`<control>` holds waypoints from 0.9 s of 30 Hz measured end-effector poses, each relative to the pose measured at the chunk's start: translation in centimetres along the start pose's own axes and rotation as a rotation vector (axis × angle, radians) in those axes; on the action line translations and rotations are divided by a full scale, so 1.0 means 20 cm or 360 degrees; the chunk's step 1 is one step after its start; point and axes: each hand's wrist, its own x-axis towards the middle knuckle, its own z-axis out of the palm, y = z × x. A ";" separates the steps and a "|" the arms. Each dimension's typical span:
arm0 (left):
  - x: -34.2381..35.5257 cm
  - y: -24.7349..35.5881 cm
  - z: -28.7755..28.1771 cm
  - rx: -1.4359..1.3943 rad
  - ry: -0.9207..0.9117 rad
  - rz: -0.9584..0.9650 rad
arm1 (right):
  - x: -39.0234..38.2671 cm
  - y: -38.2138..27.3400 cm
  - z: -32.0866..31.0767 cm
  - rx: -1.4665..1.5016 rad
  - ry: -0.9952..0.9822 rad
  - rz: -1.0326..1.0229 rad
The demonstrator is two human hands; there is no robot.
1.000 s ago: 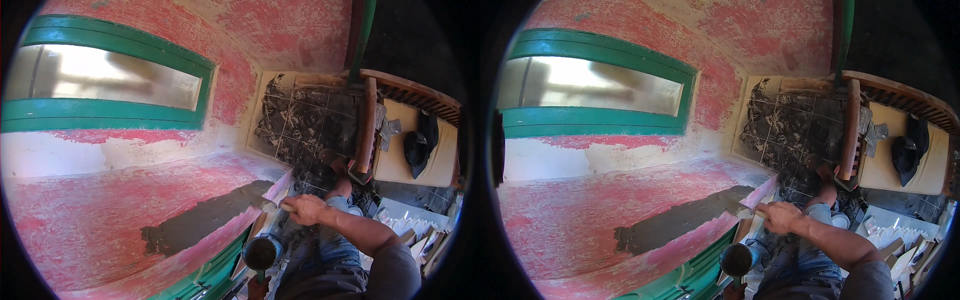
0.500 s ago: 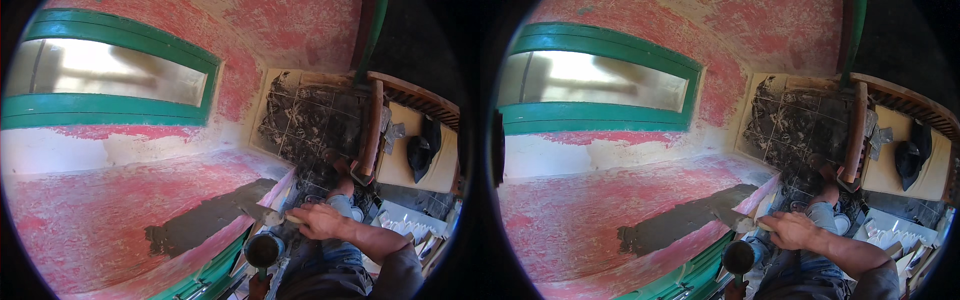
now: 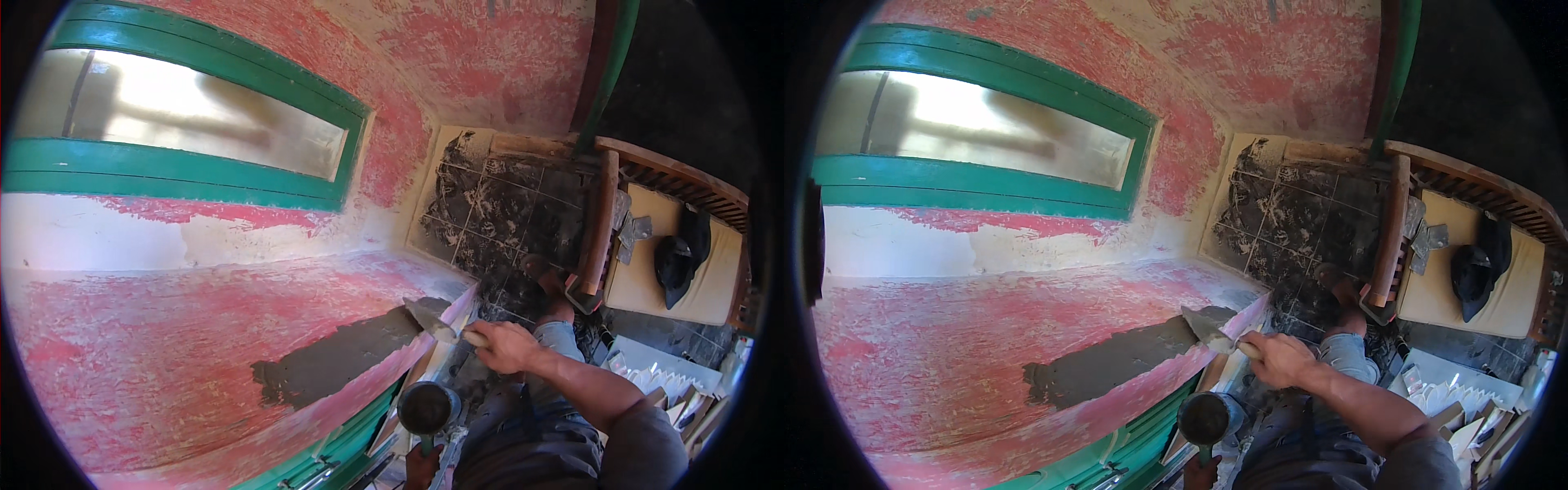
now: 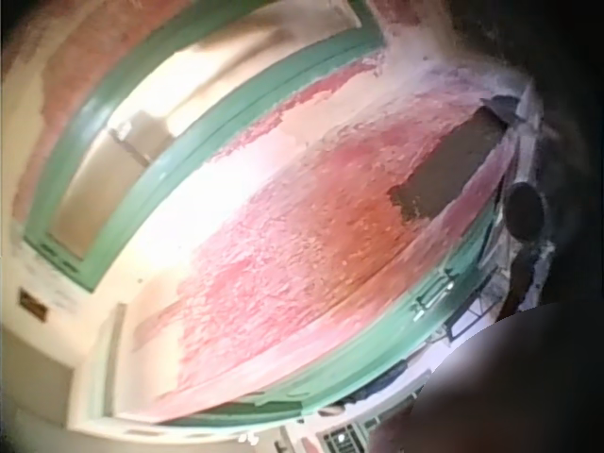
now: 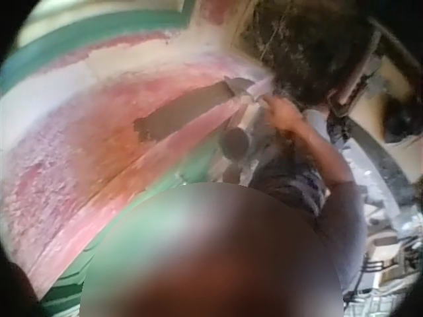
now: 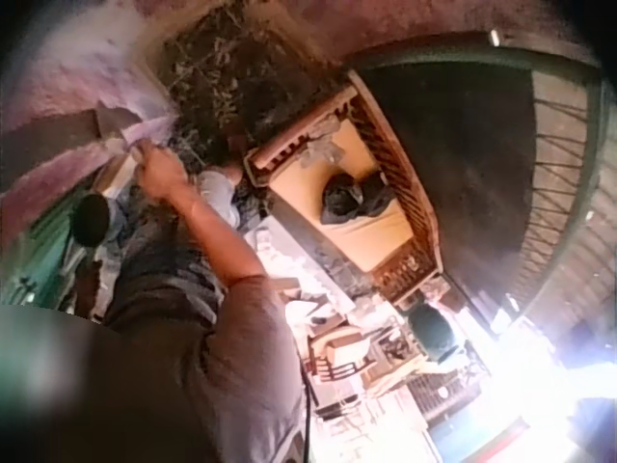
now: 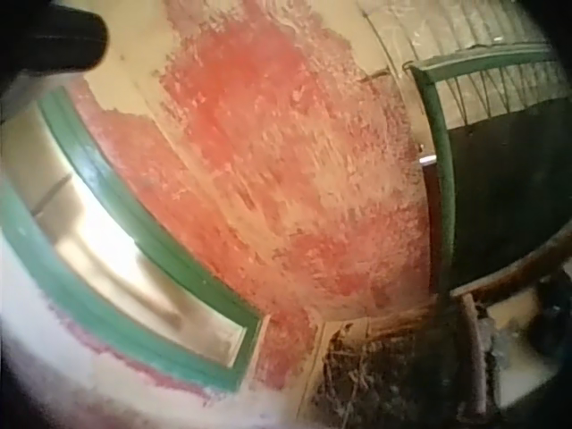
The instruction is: The person applies a cement mixture to a wall ledge using a hand trowel.
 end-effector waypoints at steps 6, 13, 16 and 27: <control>0.02 0.01 -0.02 0.0275 -0.0173 0.0305 | -0.05 -0.21 -0.02 0.0024 -0.0172 -0.0107; 0.01 0.16 -0.03 -0.0338 -0.0314 -0.0566 | -0.28 -0.57 -0.24 -0.0018 -0.0309 -0.0203; 0.01 0.06 0.05 -0.0262 -0.0073 -0.0232 | -0.33 -0.62 -0.29 0.0138 -0.0209 -0.0467; -0.07 0.13 0.07 -0.0411 0.0112 -0.0318 | -0.06 -0.36 -0.13 -0.0085 -0.0169 -0.0107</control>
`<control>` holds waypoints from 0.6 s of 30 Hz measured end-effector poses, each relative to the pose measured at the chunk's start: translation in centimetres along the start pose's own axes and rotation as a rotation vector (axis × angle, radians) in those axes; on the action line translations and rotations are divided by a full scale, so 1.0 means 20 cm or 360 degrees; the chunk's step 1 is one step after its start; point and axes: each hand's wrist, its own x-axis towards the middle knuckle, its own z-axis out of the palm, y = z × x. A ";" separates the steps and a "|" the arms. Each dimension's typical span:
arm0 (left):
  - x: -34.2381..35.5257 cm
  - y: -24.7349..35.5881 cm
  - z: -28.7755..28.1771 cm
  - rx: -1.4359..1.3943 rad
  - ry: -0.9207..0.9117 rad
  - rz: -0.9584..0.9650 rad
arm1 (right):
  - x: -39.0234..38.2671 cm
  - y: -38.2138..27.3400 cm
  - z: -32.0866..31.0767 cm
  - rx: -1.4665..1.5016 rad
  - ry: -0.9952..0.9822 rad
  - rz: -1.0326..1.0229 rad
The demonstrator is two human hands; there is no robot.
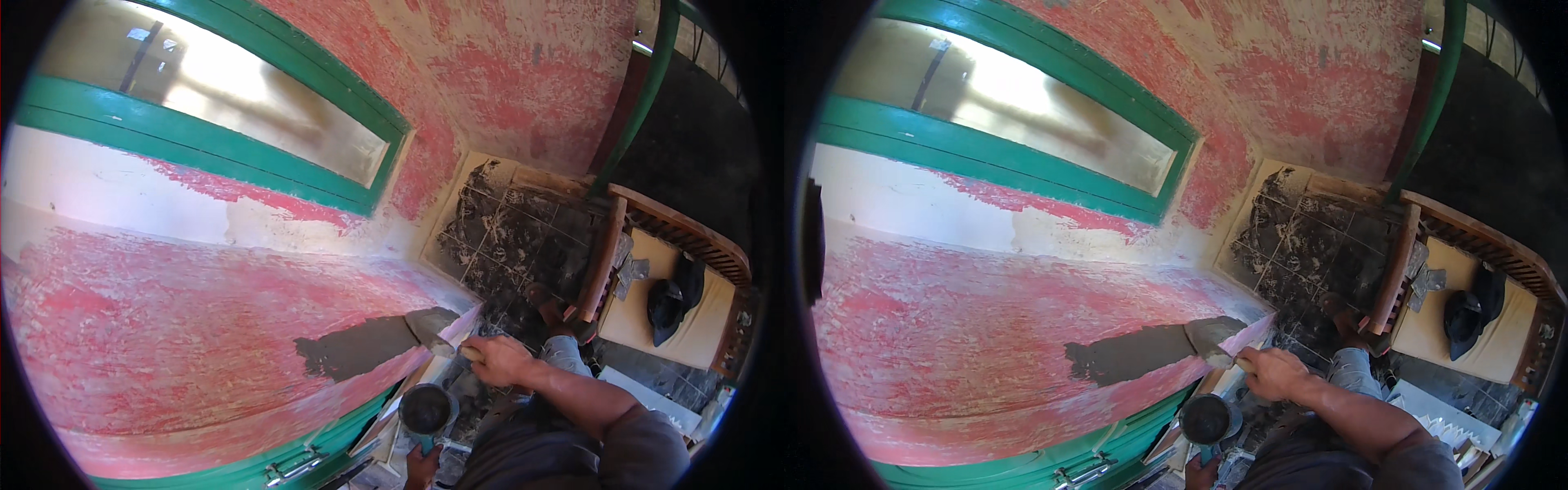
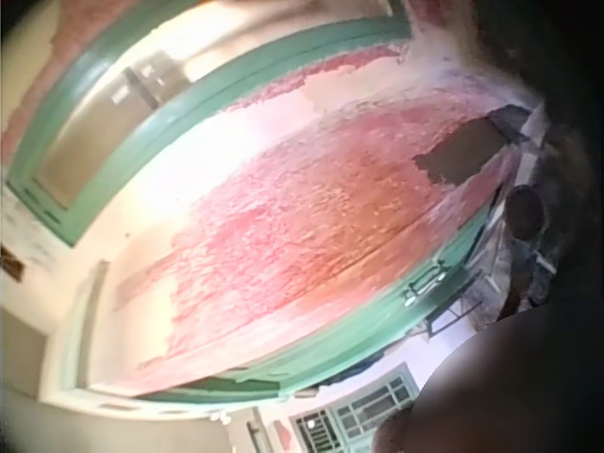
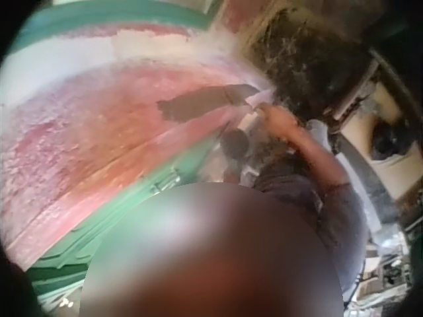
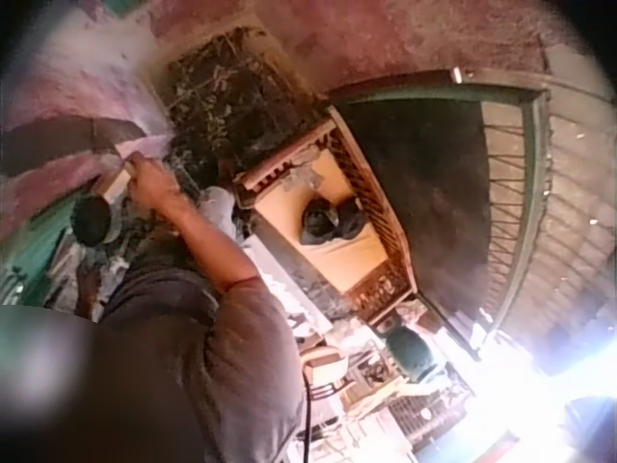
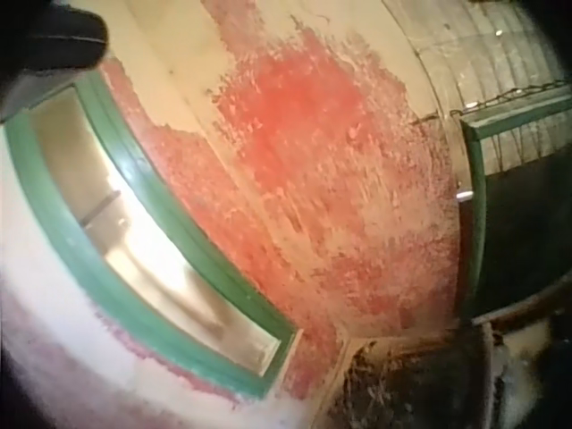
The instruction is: The person applies a cement mixture to a wall ledge using a hand trowel.
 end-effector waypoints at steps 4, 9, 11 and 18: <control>-0.02 -0.01 0.02 0.0006 0.0019 0.0005 | -0.07 -0.14 -0.02 -0.0059 -0.0060 -0.0088; -0.04 -0.06 0.08 0.0039 0.0053 0.0051 | -0.29 -0.44 -0.16 0.0084 0.0017 -0.0344; -0.05 -0.09 0.10 0.0083 0.0072 0.0098 | -0.36 -0.51 -0.22 0.0262 0.0004 -0.0544; -0.05 -0.15 0.14 0.0794 0.0475 0.0967 | -0.17 -0.23 -0.19 0.0231 0.0034 -0.0054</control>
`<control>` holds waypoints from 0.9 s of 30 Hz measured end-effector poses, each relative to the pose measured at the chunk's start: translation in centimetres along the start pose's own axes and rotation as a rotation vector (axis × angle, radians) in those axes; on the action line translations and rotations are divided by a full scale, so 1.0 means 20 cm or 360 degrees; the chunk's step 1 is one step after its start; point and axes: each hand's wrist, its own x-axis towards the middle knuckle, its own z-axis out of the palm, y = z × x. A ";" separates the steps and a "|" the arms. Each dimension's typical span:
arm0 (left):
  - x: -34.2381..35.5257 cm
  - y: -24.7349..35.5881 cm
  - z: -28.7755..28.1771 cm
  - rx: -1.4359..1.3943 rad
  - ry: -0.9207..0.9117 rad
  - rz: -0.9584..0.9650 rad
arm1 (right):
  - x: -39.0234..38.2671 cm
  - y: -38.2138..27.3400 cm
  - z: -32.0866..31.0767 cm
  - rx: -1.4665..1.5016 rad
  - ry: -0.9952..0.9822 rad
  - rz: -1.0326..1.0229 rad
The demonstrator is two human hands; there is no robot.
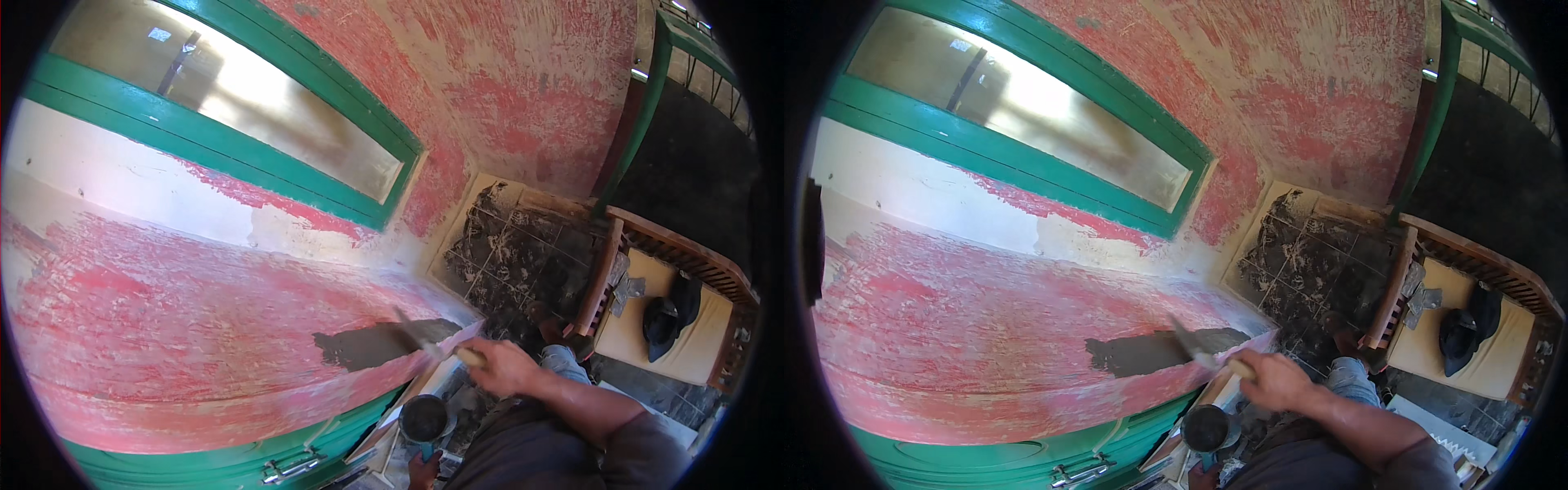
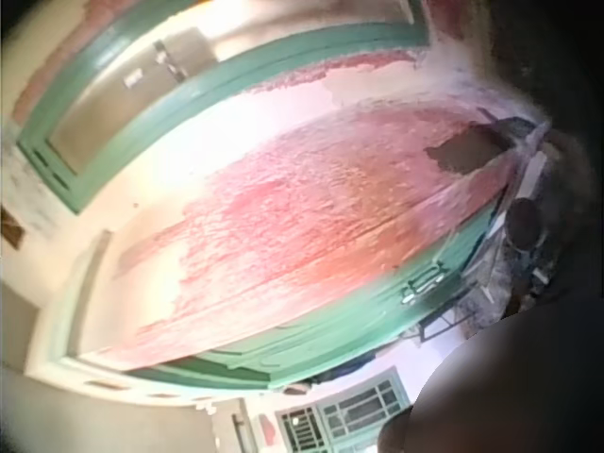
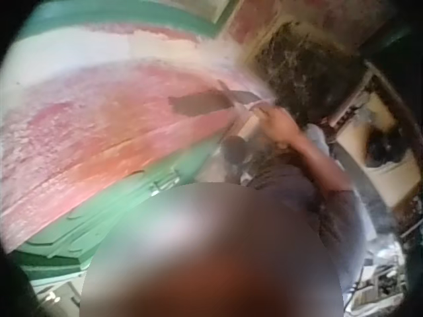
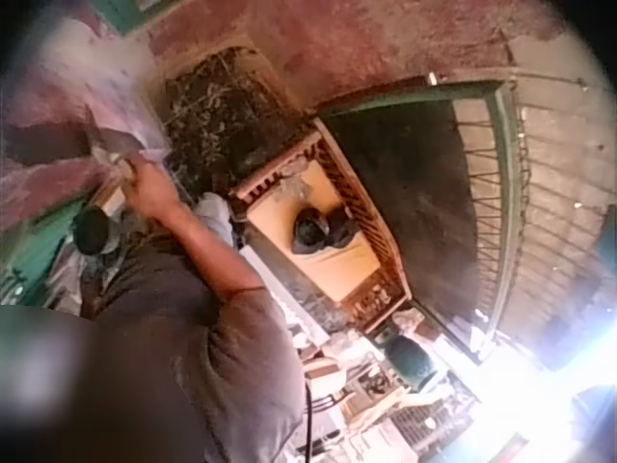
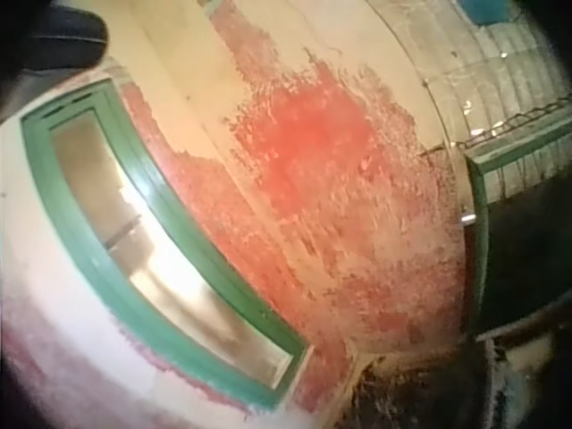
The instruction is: The person applies a cement mixture to a wall ledge using a hand trowel.
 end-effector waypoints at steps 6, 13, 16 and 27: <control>0.08 0.12 -0.16 -0.1684 -0.0500 -0.1941 | 0.27 0.38 0.19 -0.0357 0.0052 0.0090; 0.11 0.24 -0.32 -0.1557 -0.0386 -0.1771 | 0.12 0.03 0.09 -0.0195 -0.0075 -0.0272; 0.08 0.22 -0.30 -0.1307 -0.0464 -0.1563 | 0.00 -0.14 0.04 -0.0164 -0.0124 -0.0344; 0.17 0.35 -0.44 -0.1748 -0.0178 -0.1809 | 0.12 0.23 0.09 -0.0132 0.0073 0.0121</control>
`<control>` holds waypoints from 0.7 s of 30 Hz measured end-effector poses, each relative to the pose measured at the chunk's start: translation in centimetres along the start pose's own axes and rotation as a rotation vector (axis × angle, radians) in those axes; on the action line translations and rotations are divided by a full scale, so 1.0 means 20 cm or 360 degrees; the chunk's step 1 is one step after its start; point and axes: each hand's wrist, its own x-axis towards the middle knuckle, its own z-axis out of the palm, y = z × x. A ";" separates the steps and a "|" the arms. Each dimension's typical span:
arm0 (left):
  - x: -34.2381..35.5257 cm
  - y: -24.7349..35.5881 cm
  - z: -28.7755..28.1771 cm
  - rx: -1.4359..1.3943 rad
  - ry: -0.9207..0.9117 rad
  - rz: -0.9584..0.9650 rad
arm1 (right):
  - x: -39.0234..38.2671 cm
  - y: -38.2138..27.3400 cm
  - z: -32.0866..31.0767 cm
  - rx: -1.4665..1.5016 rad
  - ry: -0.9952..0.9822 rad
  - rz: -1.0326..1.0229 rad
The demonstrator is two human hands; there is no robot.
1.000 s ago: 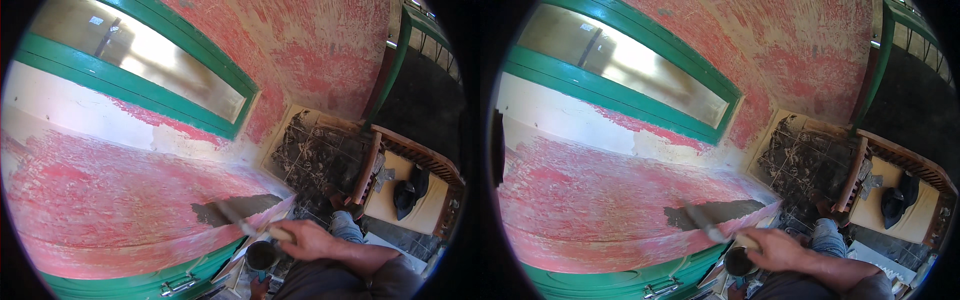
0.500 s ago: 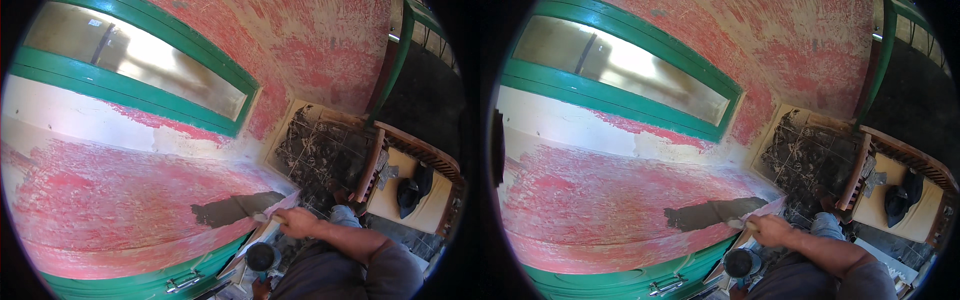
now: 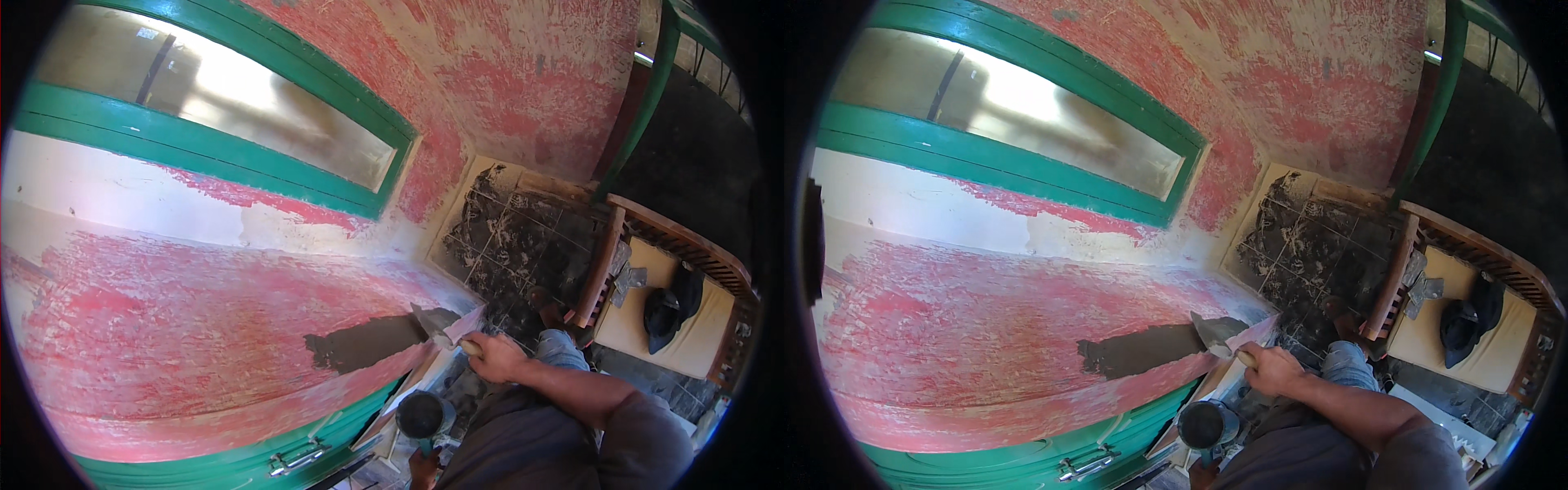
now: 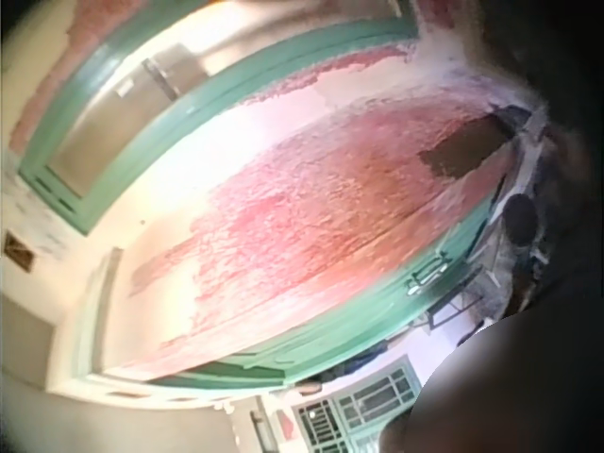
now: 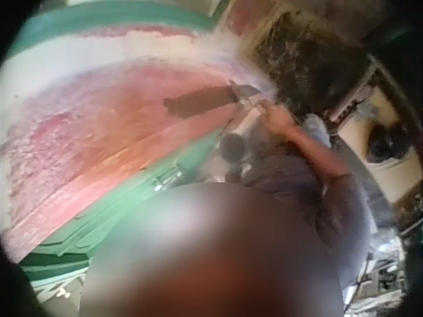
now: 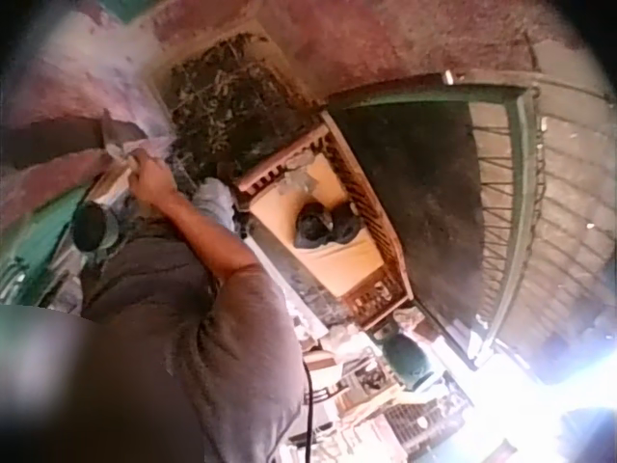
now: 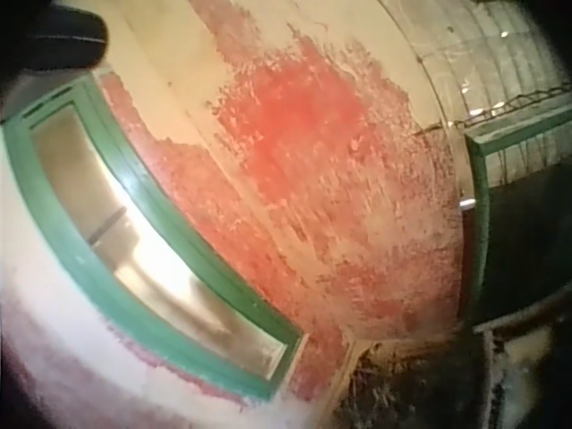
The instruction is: The person applies a cement mixture to a wall ledge using a hand trowel.
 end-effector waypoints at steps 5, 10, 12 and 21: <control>-0.10 0.14 0.07 -0.0219 0.0074 -0.0016 | -0.09 -0.10 0.04 -0.0027 -0.0227 -0.0170; -0.10 0.11 0.11 -0.0261 0.0065 -0.0092 | -0.26 -0.40 -0.08 0.0075 -0.0147 -0.0466; -0.09 0.08 0.12 -0.0198 0.0131 -0.0019 | -0.31 -0.45 -0.14 0.0107 -0.0157 -0.0568; -0.06 0.03 0.15 -0.0123 0.0084 0.0021 | 0.02 -0.09 -0.07 0.0025 -0.0028 -0.0134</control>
